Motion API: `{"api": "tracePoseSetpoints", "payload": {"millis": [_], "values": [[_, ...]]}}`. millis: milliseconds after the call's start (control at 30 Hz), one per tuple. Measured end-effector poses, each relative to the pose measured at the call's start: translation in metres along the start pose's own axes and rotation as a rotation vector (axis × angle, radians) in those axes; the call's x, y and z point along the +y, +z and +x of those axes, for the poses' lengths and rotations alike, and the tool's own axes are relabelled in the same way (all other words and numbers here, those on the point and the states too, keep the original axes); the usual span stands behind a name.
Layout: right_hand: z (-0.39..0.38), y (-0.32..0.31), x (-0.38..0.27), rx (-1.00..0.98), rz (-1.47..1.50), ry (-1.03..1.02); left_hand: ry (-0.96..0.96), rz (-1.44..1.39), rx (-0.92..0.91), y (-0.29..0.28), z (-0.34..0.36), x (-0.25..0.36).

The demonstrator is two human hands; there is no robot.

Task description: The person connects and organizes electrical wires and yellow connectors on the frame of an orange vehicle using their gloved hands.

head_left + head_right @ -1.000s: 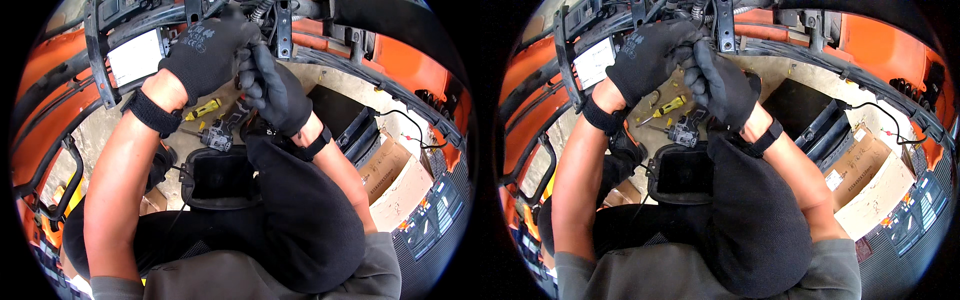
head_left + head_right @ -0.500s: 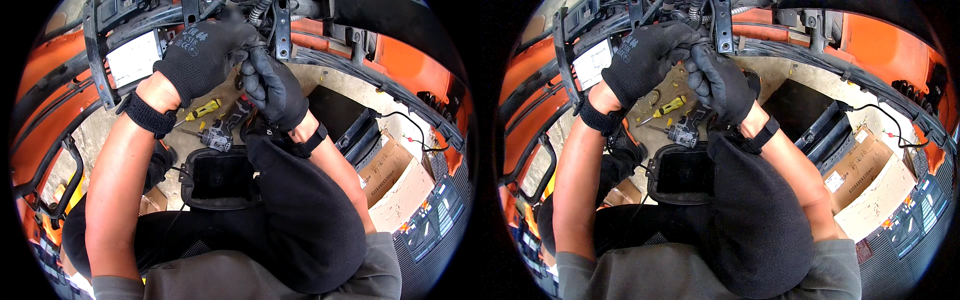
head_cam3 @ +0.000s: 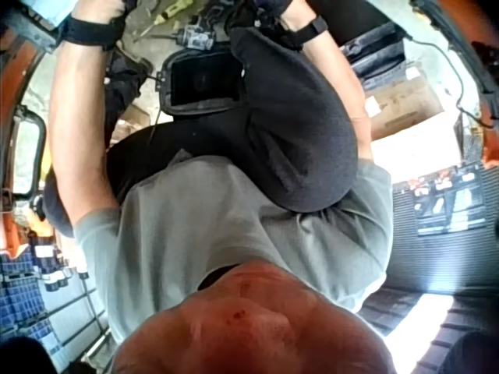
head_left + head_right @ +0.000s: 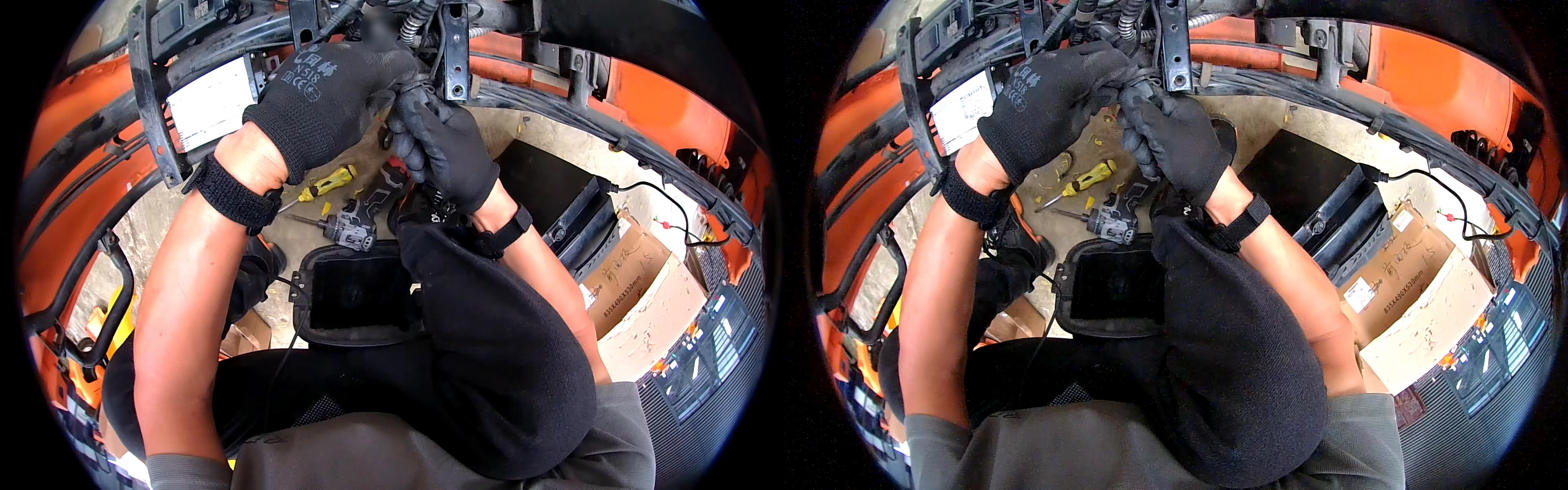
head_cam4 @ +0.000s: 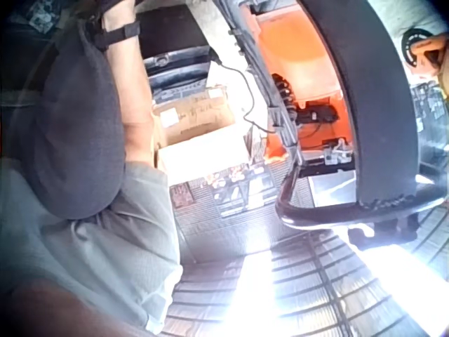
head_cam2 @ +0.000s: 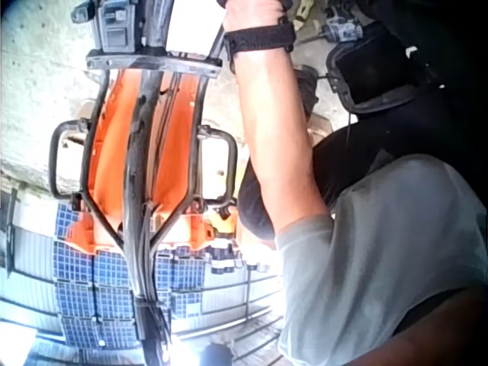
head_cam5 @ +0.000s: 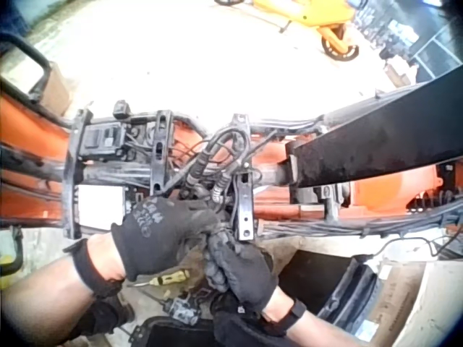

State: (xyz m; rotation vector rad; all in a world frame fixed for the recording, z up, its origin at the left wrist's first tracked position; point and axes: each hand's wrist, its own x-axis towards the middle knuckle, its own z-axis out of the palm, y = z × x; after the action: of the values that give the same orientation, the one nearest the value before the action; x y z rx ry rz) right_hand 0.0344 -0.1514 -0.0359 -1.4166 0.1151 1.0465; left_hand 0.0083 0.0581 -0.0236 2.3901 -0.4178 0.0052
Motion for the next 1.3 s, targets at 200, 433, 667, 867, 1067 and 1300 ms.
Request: {"api": "tracePoseSetpoints", "payload": {"millis": [200, 433, 667, 867, 1067, 1300], "values": [[0.0, -0.003, 0.003, -0.001, -0.064, -0.011, 0.021, -0.022, 0.007, 0.002, 0.0, -0.002], [-0.02, -0.002, -0.016, 0.027, -0.188, 0.015, 0.059, -0.035, 0.04, 0.006, 0.003, -0.006], [-0.051, -0.038, -0.047, -0.024, -0.443, -0.054, 0.026, -0.127, 0.093, -0.008, 0.009, 0.014], [-0.076, -0.023, -0.108, -0.161, -0.826, -0.199, -0.125, -0.341, 0.293, -0.032, -0.024, 0.051], [-0.074, 0.002, -0.113, -0.392, -1.501, -0.369, -0.437, -0.094, -0.174, 0.012, -0.091, 0.036], [-0.06, 0.027, -0.071, -0.585, -1.84, -0.358, -0.993, -0.012, -0.334, 0.138, -0.19, 0.014]]}}
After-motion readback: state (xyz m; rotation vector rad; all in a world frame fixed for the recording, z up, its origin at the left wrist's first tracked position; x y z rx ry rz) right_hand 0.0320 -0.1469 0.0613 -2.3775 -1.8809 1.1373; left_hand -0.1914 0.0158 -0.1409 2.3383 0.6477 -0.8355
